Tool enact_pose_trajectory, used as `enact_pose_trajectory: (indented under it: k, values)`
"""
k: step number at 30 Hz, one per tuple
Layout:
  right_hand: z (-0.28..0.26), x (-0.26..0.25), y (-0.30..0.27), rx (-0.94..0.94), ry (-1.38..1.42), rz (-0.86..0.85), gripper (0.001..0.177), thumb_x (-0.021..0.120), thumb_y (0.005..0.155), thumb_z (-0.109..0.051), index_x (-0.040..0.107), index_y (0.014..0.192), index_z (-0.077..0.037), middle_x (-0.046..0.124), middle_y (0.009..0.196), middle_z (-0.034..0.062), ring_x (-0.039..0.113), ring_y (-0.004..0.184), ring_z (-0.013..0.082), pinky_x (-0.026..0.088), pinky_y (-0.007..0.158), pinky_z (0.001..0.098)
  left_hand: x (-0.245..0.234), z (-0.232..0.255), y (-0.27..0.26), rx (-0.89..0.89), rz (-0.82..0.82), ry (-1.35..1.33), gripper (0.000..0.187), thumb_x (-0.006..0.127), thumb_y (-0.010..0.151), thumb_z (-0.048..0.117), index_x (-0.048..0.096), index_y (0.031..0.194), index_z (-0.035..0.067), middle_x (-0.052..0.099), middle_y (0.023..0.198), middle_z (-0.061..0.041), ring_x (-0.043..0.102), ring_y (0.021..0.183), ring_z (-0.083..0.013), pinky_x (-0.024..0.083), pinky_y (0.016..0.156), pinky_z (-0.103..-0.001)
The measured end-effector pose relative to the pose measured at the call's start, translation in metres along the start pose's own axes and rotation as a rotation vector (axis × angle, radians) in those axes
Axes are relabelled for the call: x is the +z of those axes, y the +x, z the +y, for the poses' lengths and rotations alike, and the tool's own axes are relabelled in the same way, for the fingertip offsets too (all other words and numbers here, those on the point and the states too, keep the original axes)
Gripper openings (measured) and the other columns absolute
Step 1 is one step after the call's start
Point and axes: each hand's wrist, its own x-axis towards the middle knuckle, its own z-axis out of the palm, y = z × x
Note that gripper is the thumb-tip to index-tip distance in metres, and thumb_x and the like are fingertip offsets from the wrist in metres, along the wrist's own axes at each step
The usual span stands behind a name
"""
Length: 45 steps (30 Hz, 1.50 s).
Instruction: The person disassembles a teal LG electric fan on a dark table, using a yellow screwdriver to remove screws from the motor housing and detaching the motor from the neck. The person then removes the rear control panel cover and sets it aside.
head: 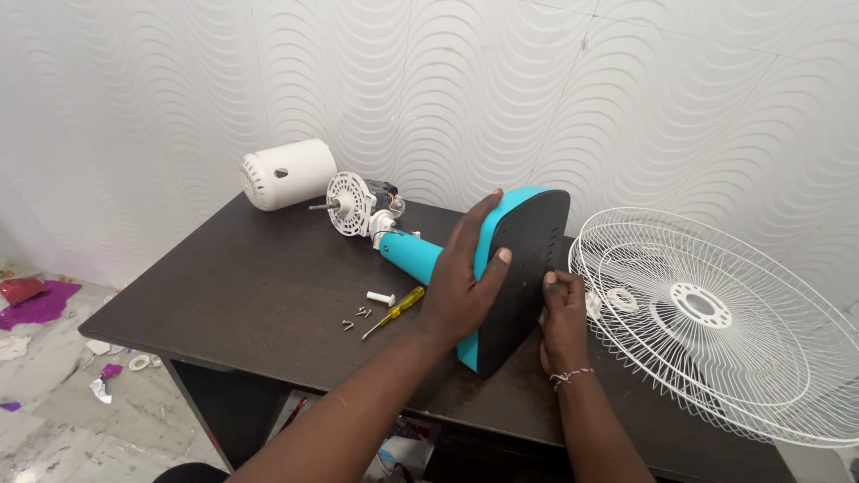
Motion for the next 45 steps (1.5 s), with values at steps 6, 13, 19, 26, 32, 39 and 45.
enact_pose_trajectory:
  k: [6, 13, 19, 26, 32, 39, 45]
  values:
    - [0.000, -0.001, -0.003, 0.055, -0.001, -0.020, 0.026, 0.061, 0.103, -0.032, 0.051, 0.109, -0.010, 0.052, 0.081, -0.0028, 0.042, 0.062, 0.0054, 0.034, 0.051, 0.0225, -0.006, -0.001, 0.004, 0.008, 0.004, -0.038, 0.053, 0.058, 0.104, 0.015, 0.041, 0.153, 0.002, 0.050, 0.158, -0.022, 0.048, 0.151, -0.0355, 0.037, 0.124, -0.043]
    - [-0.027, 0.016, -0.016, 0.032, -0.025, -0.197, 0.069, 0.051, 0.101, -0.046, 0.033, 0.155, -0.009, 0.049, 0.151, 0.0094, 0.049, 0.137, 0.0202, 0.045, 0.107, 0.0337, -0.002, -0.002, 0.004, -0.010, 0.031, -0.108, 0.051, 0.057, 0.102, 0.009, 0.042, 0.150, 0.002, 0.050, 0.159, -0.024, 0.047, 0.153, -0.0368, 0.037, 0.126, -0.044]
    - [-0.044, 0.024, -0.023, 0.042, -0.057, -0.227, 0.081, 0.055, 0.096, -0.051, 0.030, 0.160, -0.008, 0.047, 0.157, 0.0118, 0.047, 0.142, 0.0230, 0.041, 0.111, 0.0368, -0.002, 0.001, 0.002, 0.030, 0.029, -0.015, 0.063, 0.066, 0.096, 0.010, 0.039, 0.152, 0.002, 0.051, 0.156, -0.024, 0.047, 0.150, -0.0376, 0.039, 0.123, -0.045]
    - [-0.046, 0.026, -0.022, 0.041, -0.110, -0.227, 0.080, 0.057, 0.095, -0.050, 0.033, 0.160, -0.009, 0.049, 0.156, 0.0126, 0.047, 0.142, 0.0236, 0.039, 0.114, 0.0358, -0.001, 0.001, 0.003, -0.044, 0.030, -0.046, 0.065, 0.067, 0.095, 0.010, 0.039, 0.153, 0.004, 0.051, 0.158, -0.020, 0.049, 0.150, -0.0349, 0.042, 0.121, -0.043]
    - [-0.041, 0.027, -0.020, -0.045, -0.169, -0.274, 0.083, 0.053, 0.097, -0.054, 0.026, 0.162, -0.011, 0.038, 0.163, 0.0117, 0.039, 0.148, 0.0240, 0.032, 0.118, 0.0364, -0.001, -0.001, 0.007, -0.119, 0.011, -0.136, 0.069, 0.065, 0.090, 0.005, 0.038, 0.154, 0.004, 0.049, 0.158, -0.018, 0.048, 0.148, -0.0316, 0.039, 0.121, -0.042]
    - [-0.040, 0.027, -0.016, 0.028, -0.087, -0.283, 0.085, 0.049, 0.096, -0.057, 0.021, 0.164, -0.014, 0.035, 0.165, 0.0097, 0.036, 0.149, 0.0236, 0.033, 0.117, 0.0373, -0.003, -0.004, 0.003, -0.107, -0.036, -0.157, 0.069, 0.060, 0.096, 0.006, 0.032, 0.159, 0.002, 0.046, 0.160, -0.021, 0.047, 0.149, -0.0322, 0.037, 0.123, -0.042]
    - [-0.038, 0.022, -0.010, 0.090, 0.081, -0.248, 0.067, 0.050, 0.101, -0.041, 0.034, 0.158, -0.010, 0.048, 0.156, 0.0103, 0.047, 0.141, 0.0229, 0.041, 0.113, 0.0388, 0.001, -0.009, 0.001, -0.036, -0.032, -0.165, 0.068, 0.059, 0.098, 0.003, 0.031, 0.160, 0.000, 0.041, 0.165, -0.022, 0.040, 0.156, -0.0336, 0.031, 0.128, -0.044]
